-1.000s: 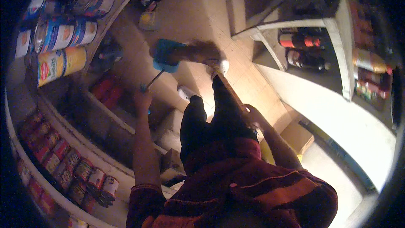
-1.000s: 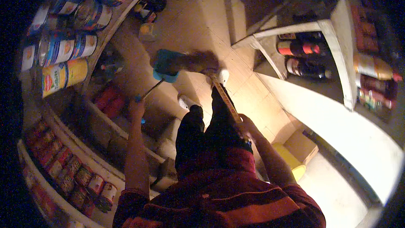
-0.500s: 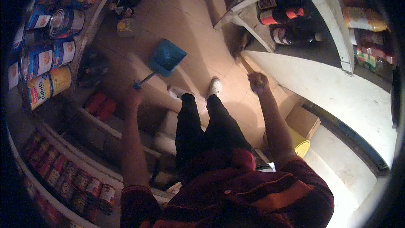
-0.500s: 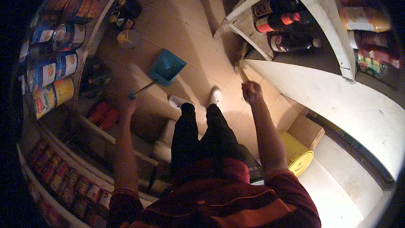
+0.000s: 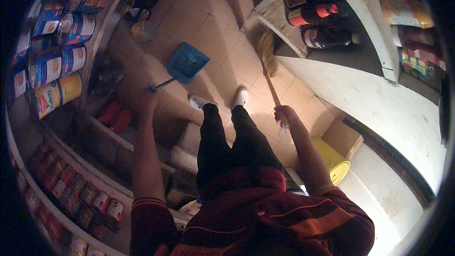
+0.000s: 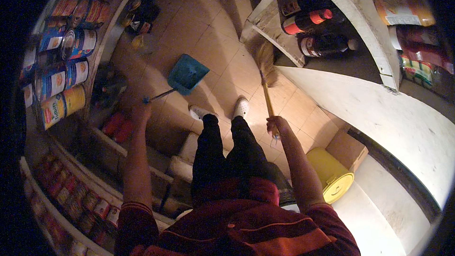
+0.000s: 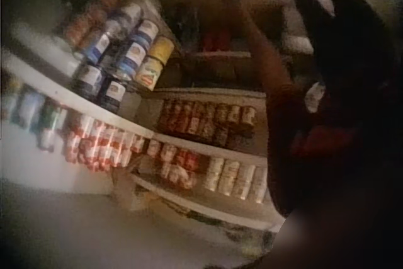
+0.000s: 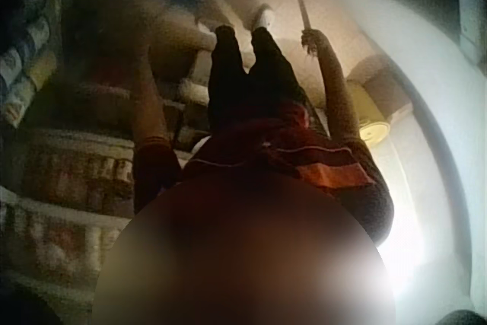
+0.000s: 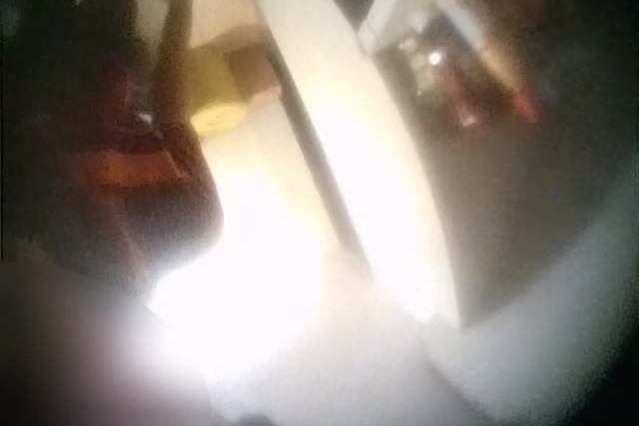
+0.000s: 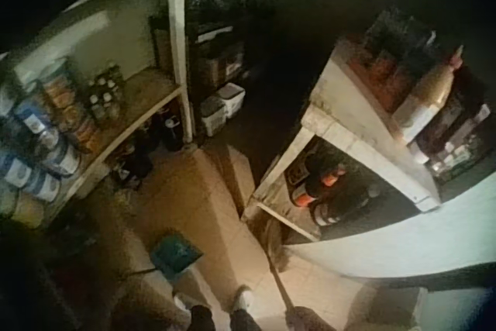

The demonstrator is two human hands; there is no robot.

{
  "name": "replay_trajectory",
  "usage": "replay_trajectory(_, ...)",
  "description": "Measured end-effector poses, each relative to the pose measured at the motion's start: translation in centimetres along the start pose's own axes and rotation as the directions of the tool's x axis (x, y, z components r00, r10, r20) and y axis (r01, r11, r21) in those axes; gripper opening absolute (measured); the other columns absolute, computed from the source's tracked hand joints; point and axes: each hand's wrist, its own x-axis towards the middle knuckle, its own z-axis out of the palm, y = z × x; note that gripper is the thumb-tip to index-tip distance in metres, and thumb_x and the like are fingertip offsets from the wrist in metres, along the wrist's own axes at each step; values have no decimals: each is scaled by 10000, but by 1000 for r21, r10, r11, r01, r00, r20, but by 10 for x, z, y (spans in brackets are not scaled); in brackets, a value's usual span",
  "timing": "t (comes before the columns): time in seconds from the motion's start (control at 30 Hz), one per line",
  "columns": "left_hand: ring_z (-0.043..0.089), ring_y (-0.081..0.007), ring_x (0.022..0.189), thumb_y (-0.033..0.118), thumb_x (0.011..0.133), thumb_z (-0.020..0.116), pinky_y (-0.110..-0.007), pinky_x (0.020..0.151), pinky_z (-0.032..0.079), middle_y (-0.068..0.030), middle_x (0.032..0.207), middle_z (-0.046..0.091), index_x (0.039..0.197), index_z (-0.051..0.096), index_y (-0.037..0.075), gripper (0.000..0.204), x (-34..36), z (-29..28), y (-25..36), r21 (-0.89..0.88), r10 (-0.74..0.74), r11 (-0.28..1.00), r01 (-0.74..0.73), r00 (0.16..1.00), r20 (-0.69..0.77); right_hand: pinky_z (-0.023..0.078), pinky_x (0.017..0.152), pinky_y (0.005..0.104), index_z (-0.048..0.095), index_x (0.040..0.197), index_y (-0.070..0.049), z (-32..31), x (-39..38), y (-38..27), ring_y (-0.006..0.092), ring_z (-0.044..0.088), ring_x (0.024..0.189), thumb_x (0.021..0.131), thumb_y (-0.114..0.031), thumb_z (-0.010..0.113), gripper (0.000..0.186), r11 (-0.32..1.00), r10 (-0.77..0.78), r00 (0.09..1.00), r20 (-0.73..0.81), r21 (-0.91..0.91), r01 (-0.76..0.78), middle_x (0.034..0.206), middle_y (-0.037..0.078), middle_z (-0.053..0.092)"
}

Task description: The person sweeps debris on a tiled floor using a broom and dustpan in a small storage room. They repeatedly sweep small piles into the dustpan and move around the room to collect scattered debris near shelves and containers.

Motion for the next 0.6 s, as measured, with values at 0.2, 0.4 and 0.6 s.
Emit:
replay_trajectory(0.2, 611, -397, 873, 507, 828, 489, -477, 750, 489, -214, 941, 636, 958, 637, 25, 520, -6, -29, 23, -22, -139, 990, 141, 987, 80, 478, 517, 333, 546, 1037, -16, 49, 52, 70, 208, 583, 577, 819, -180, 592, 276, 256, -117, 986, 116, -956, 143, 664, 76, 580)
replay_trajectory(0.4, 624, -387, 827, 475, 822, 491, -460, 734, 489, -192, 857, 655, 858, 670, 36, 476, -15, -36, 23, -35, -196, 980, 194, 978, -71, 453, 439, 339, 517, 954, -32, 60, -34, 118, 198, 534, 486, 818, -140, 567, 180, 836, -167, 983, 72, -518, 180, 657, 90, 564)
replay_trajectory(0.6, 628, -392, 798, 302, 774, 550, -464, 729, 499, -184, 822, 657, 813, 669, 40, 291, -6, -31, 16, -171, -156, 972, 163, 986, 54, 427, 410, 324, 512, 885, 22, 83, 67, 16, 179, 497, 463, 846, -157, 507, 183, 744, -260, 957, 132, -603, 286, 602, 61, 511)
